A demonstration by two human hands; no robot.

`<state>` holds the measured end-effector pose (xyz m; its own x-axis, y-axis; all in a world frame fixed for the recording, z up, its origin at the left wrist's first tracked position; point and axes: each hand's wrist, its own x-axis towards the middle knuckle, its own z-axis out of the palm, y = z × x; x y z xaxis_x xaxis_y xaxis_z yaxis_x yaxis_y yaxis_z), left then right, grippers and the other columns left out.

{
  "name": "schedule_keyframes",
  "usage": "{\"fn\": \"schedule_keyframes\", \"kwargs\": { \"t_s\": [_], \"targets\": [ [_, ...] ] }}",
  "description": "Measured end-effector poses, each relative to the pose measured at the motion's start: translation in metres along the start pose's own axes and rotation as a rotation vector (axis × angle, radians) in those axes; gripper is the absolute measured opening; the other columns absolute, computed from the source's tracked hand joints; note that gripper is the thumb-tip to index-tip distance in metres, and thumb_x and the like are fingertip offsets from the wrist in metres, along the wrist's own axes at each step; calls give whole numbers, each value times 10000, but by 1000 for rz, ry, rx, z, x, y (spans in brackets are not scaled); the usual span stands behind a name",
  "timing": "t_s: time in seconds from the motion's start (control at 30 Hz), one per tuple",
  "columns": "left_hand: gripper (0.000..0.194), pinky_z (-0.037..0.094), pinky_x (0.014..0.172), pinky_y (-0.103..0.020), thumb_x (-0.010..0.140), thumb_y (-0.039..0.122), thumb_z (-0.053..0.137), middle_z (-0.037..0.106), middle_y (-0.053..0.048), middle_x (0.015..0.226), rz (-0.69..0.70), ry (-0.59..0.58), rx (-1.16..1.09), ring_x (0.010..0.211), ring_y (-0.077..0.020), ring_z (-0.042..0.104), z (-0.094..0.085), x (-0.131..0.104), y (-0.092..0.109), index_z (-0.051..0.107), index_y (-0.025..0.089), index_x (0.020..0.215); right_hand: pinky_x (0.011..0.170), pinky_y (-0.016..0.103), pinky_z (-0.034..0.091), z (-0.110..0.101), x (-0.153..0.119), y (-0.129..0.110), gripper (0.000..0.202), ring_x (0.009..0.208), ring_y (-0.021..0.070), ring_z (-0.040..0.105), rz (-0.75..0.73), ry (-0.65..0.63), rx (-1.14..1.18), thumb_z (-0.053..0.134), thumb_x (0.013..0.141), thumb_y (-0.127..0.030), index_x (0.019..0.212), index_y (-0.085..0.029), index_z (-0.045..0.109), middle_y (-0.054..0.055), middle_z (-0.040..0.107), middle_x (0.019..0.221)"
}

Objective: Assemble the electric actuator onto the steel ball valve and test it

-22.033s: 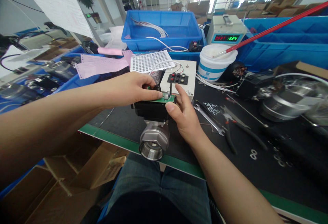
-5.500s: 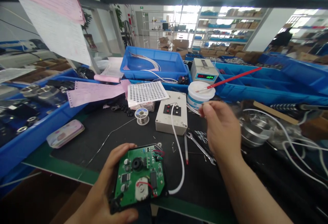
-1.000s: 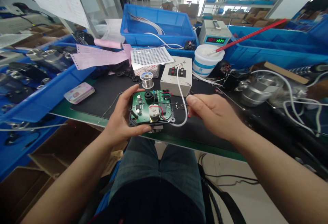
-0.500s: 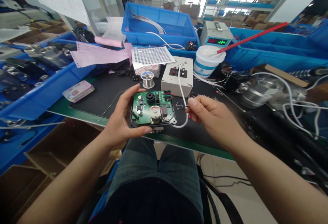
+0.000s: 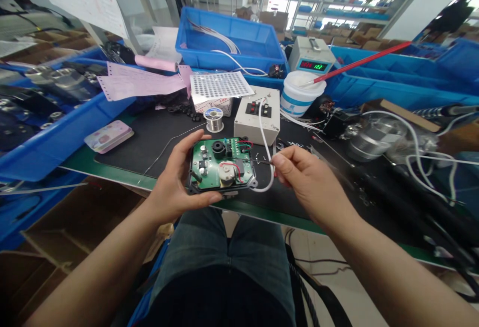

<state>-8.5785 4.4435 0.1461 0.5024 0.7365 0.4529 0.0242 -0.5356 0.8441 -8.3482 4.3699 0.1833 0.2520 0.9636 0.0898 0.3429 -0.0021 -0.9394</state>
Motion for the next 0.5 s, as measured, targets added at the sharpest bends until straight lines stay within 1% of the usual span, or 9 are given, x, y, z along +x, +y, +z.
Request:
{"fn": "schedule_keyframes", "kwargs": {
  "t_s": [0.1,0.17,0.27,0.33,0.37,0.4,0.43,0.47,0.5],
  "targets": [
    [987,268,1117,-494,582,358,830,364,-90,1406,7,0,-6,1282,-315,387,0,0,-1,269,306,1392,481,252,383,-9,1,4,354,538,139,524,-268,118,-394,598,803,-566,820,-213,601,-3,587,631],
    [991,269,1117,-492,581,354,831,364,-89,1406,5,3,-9,1284,-314,384,0,0,-1,267,306,1394,491,270,406,-14,3,7,372,569,161,559,-486,155,-627,547,837,-571,861,-204,605,21,624,683],
    [989,270,1117,-494,585,351,829,363,-90,1408,2,2,-17,1287,-316,379,0,0,-1,264,306,1395,548,298,434,-21,9,8,278,636,188,574,-859,118,-940,518,903,-433,892,-169,605,58,646,734],
    [984,268,1116,-498,586,355,827,360,-92,1411,4,1,-21,1288,-319,377,1,0,-1,267,305,1394,561,305,425,-26,15,6,183,643,192,559,-1055,55,-1064,542,905,-317,868,-150,605,66,645,724],
    [984,267,1115,-500,585,358,827,360,-94,1412,6,2,-22,1287,-321,378,1,0,-1,269,304,1393,556,304,414,-28,17,4,156,631,189,546,-1117,20,-1093,551,901,-281,841,-147,606,64,639,704],
    [987,268,1115,-502,581,361,829,360,-95,1410,8,3,-23,1285,-322,380,1,0,-1,270,303,1392,551,303,404,-30,20,2,159,618,183,533,-1145,-24,-1098,547,902,-264,808,-150,605,59,630,686],
    [991,269,1113,-502,578,362,831,363,-96,1407,9,6,-24,1282,-322,383,2,1,-1,270,303,1393,553,301,396,-31,22,0,193,611,177,521,-1139,-72,-1071,526,912,-263,769,-157,599,54,618,667],
    [995,271,1112,-501,575,361,832,366,-96,1404,7,8,-24,1279,-321,386,2,1,-1,269,303,1394,558,299,392,-33,24,-2,242,610,172,513,-1095,-138,-1015,495,925,-276,733,-165,590,48,603,652],
    [998,274,1111,-500,574,357,834,369,-96,1400,4,10,-23,1276,-320,390,2,1,-1,268,304,1395,556,293,388,-34,26,-3,290,602,164,505,-1010,-210,-933,462,938,-299,704,-172,578,41,586,638]
  ]
}}
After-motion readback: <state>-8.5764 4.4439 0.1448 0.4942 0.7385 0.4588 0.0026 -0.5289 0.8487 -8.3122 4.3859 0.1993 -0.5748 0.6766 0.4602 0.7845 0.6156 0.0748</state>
